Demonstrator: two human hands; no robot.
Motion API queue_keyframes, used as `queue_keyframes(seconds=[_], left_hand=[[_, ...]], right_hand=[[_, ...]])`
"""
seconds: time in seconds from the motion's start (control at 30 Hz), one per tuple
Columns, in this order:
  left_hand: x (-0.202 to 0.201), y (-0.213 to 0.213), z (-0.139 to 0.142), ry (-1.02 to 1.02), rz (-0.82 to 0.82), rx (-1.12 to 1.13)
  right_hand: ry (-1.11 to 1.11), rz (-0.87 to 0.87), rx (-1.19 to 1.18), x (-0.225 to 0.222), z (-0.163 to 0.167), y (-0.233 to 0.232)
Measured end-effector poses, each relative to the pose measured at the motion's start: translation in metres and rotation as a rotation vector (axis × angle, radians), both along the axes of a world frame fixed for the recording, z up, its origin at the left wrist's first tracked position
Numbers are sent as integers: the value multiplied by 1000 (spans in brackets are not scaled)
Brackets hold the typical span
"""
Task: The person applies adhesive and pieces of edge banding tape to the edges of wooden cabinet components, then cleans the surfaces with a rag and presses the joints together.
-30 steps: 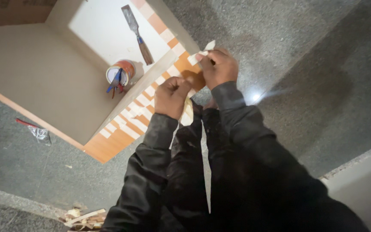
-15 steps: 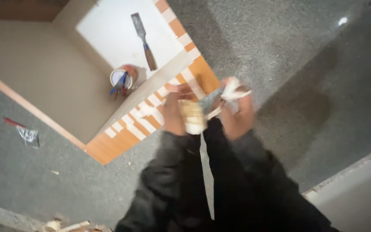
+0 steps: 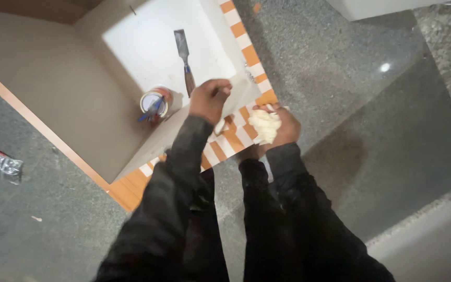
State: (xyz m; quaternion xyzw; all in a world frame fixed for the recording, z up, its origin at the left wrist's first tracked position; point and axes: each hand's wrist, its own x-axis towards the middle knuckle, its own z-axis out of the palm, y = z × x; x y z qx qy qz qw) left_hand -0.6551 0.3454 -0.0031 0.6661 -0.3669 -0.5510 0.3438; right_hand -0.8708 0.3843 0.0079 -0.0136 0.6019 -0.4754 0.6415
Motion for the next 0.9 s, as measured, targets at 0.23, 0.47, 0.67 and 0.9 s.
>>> queue_keyframes(seconds=[0.23, 0.47, 0.67, 0.9], left_hand=[[-34, -35, -74, 206, -344, 28], [-32, -27, -71, 275, -436, -101], [-43, -32, -67, -190, -566, 65], [-8, 1, 22, -47, -755, 86]], right_hand=[[-18, 80, -221, -7, -15, 14], [188, -100, -56, 14, 13, 11], [109, -118, 2, 8, 15, 3], [-404, 258, -239, -8, 8, 18]])
